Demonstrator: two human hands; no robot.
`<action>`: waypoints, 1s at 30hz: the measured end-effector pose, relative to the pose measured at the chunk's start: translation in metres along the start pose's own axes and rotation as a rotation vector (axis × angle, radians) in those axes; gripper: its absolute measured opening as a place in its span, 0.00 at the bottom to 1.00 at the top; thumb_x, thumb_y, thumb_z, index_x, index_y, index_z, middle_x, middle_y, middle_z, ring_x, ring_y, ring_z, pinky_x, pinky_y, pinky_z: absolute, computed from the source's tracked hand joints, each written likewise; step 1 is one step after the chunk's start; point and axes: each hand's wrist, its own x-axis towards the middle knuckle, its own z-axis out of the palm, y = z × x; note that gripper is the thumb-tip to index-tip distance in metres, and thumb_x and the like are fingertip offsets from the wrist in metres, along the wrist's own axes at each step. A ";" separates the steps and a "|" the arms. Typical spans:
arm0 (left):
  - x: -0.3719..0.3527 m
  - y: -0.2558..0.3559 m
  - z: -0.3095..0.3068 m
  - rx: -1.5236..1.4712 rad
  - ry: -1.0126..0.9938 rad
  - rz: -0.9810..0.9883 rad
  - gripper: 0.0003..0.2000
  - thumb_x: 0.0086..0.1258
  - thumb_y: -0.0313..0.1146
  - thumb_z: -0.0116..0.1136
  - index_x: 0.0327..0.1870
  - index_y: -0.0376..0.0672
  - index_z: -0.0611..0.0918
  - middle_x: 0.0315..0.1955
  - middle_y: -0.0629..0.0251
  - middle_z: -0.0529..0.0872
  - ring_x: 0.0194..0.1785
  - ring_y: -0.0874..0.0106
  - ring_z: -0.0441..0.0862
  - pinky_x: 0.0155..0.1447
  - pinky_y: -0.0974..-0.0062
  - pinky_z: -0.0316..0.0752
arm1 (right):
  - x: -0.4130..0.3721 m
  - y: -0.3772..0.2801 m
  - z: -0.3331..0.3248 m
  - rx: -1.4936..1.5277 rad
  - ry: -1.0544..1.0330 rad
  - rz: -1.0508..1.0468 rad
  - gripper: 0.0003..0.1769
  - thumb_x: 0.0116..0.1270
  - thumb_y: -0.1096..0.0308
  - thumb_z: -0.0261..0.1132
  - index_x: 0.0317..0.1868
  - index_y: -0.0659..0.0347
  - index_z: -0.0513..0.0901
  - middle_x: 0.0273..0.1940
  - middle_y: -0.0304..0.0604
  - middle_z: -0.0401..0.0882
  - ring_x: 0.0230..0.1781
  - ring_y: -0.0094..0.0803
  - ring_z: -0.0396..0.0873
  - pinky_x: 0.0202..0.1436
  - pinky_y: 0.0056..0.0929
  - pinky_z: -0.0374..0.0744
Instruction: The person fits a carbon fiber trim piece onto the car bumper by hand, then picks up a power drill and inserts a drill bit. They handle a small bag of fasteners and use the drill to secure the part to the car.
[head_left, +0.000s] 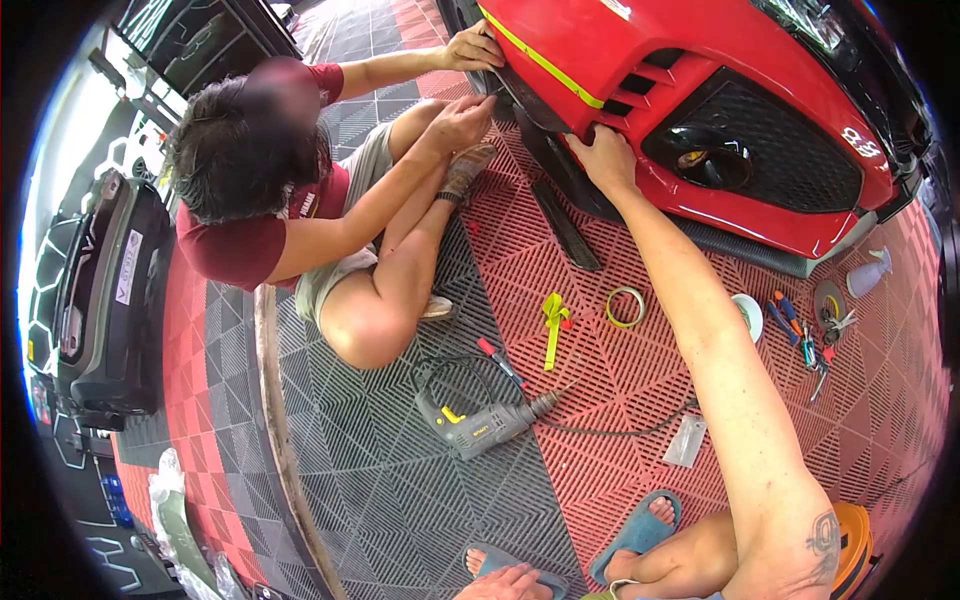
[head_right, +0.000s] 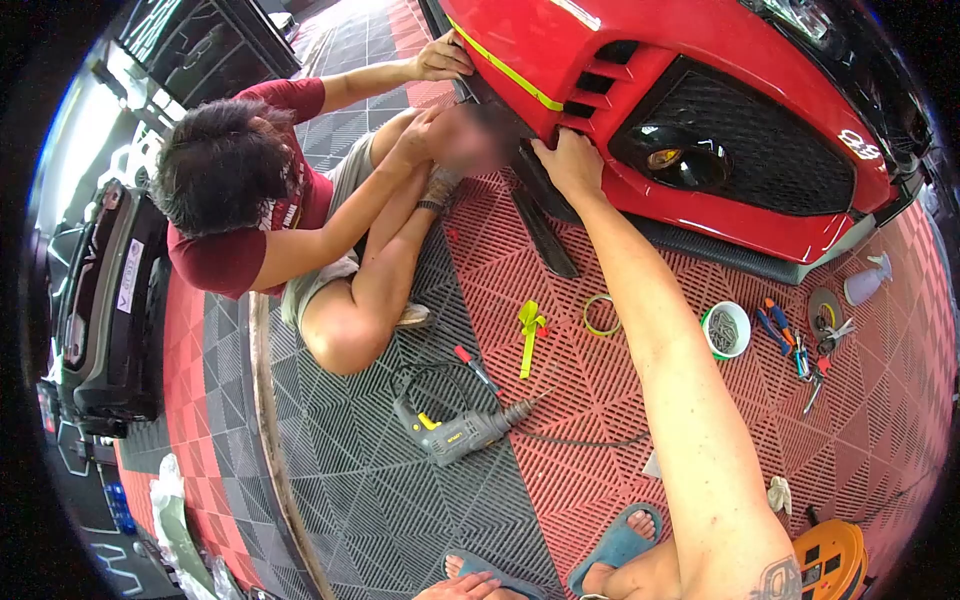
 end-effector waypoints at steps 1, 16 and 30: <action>0.001 -0.001 0.001 0.008 0.003 0.000 0.15 0.64 0.33 0.53 0.49 0.33 0.77 0.49 0.50 0.81 0.55 0.58 0.77 0.55 0.67 0.72 | 0.000 0.001 0.001 -0.002 -0.003 0.003 0.26 0.60 0.48 0.65 0.46 0.65 0.80 0.42 0.61 0.82 0.46 0.55 0.80 0.50 0.49 0.77; 0.002 -0.006 -0.002 -0.037 -0.062 0.038 0.20 0.63 0.33 0.55 0.55 0.31 0.73 0.49 0.48 0.78 0.55 0.56 0.75 0.56 0.66 0.70 | 0.001 0.000 0.002 0.005 -0.009 0.020 0.27 0.60 0.47 0.65 0.45 0.65 0.81 0.41 0.61 0.82 0.45 0.55 0.80 0.49 0.50 0.77; 0.003 -0.005 -0.007 -0.059 -0.099 0.002 0.19 0.65 0.34 0.54 0.55 0.33 0.74 0.55 0.49 0.77 0.59 0.56 0.74 0.58 0.64 0.70 | 0.002 0.002 0.003 -0.004 -0.002 0.014 0.26 0.60 0.47 0.65 0.44 0.65 0.81 0.41 0.60 0.82 0.45 0.54 0.81 0.50 0.49 0.77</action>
